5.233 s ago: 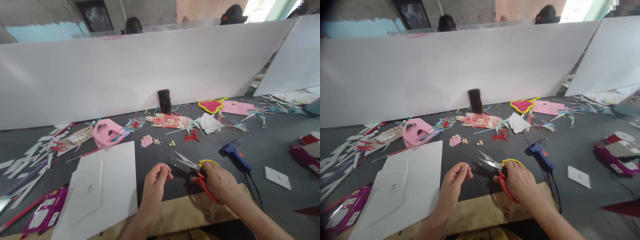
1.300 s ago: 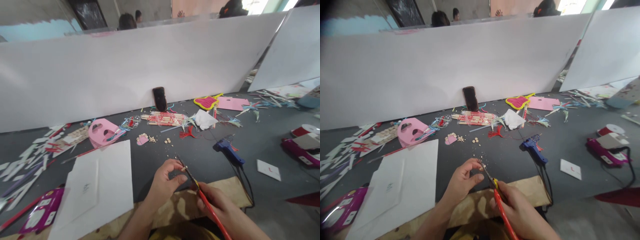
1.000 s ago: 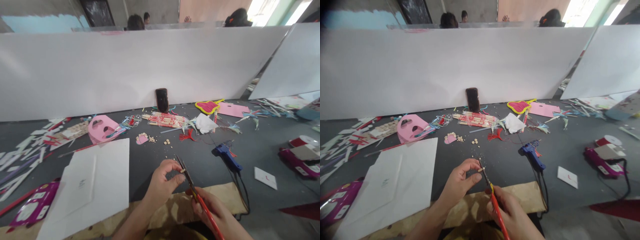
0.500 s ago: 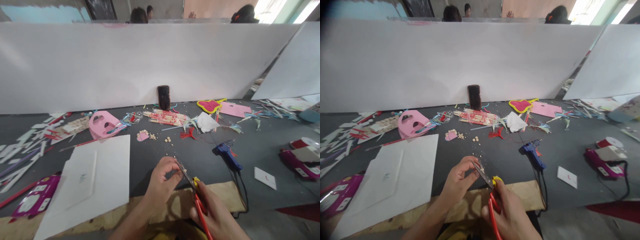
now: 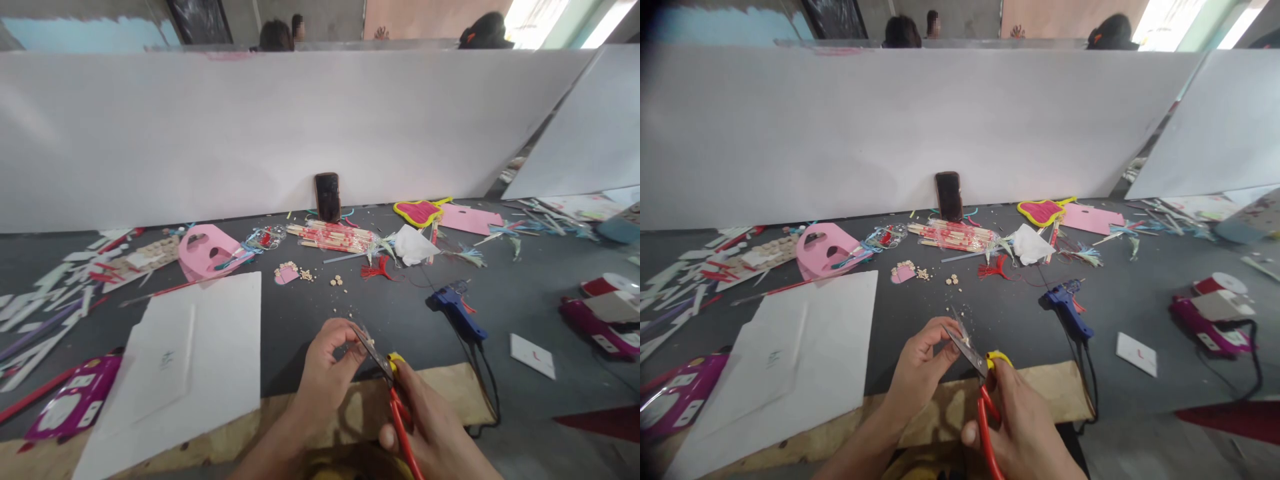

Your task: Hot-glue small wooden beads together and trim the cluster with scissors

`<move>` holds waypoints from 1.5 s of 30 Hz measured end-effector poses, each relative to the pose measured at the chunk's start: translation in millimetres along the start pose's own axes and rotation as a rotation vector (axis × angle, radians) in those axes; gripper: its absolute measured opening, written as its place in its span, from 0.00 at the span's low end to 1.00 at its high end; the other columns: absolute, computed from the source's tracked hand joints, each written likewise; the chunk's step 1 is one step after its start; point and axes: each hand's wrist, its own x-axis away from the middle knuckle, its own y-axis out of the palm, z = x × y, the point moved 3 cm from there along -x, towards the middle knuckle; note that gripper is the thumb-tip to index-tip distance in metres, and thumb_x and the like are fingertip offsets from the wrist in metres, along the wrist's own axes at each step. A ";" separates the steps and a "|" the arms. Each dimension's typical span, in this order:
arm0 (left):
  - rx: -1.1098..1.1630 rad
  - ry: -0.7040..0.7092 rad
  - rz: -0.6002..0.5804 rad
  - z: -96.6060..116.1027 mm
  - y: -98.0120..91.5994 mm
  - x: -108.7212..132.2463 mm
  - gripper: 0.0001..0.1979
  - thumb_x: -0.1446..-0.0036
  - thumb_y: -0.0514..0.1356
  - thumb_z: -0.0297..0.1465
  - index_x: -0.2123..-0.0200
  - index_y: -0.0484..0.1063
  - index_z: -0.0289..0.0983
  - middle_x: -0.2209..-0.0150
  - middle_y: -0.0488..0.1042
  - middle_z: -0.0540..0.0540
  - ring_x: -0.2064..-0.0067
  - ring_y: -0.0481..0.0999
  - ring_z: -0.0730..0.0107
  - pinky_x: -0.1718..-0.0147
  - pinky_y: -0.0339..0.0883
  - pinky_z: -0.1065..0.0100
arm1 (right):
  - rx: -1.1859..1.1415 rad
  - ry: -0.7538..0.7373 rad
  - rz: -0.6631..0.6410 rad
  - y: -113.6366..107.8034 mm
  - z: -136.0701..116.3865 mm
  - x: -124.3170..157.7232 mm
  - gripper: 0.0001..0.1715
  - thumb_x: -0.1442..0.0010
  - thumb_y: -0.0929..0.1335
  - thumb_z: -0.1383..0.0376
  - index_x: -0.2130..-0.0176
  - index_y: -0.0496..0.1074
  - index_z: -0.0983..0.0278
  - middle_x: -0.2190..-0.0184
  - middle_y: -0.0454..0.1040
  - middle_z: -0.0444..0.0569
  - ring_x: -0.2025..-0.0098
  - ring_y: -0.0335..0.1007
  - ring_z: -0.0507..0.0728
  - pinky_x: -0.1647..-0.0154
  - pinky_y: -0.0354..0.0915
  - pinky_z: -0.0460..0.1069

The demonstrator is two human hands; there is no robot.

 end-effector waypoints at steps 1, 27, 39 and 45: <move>-0.007 0.006 -0.001 0.5 -0.4 -0.2 0.09 0.42 0.59 0.34 0.73 0.73 0.37 0.66 0.72 0.45 0.61 0.71 0.64 0.59 0.64 0.66 | -0.014 0.024 -0.017 1.7 1.1 0.0 0.19 0.46 0.66 0.55 0.58 0.61 0.62 0.73 0.70 0.44 0.74 0.66 0.55 0.73 0.63 0.48; -0.303 0.051 -0.006 10.1 -8.1 -5.6 0.02 0.46 0.61 0.29 0.70 0.74 0.40 0.66 0.77 0.47 0.58 0.72 0.60 0.55 0.61 0.60 | -0.556 0.293 -0.113 4.3 -16.5 -1.8 0.28 0.43 0.62 0.42 0.61 0.69 0.62 0.75 0.63 0.43 0.72 0.58 0.53 0.71 0.61 0.47; -0.247 0.057 -0.023 11.5 -9.2 -0.8 0.07 0.41 0.58 0.32 0.71 0.72 0.38 0.65 0.74 0.46 0.58 0.71 0.63 0.54 0.61 0.61 | -0.162 0.139 -0.054 5.5 -8.9 -4.1 0.10 0.42 0.62 0.59 0.63 0.63 0.62 0.75 0.68 0.43 0.74 0.61 0.53 0.73 0.61 0.47; -0.229 0.071 -0.042 7.5 -10.2 1.6 0.05 0.41 0.58 0.31 0.69 0.72 0.38 0.61 0.73 0.44 0.54 0.70 0.61 0.51 0.60 0.59 | 0.036 0.050 0.013 5.8 1.0 -1.6 0.18 0.43 0.63 0.57 0.55 0.60 0.64 0.76 0.69 0.42 0.76 0.64 0.54 0.76 0.60 0.47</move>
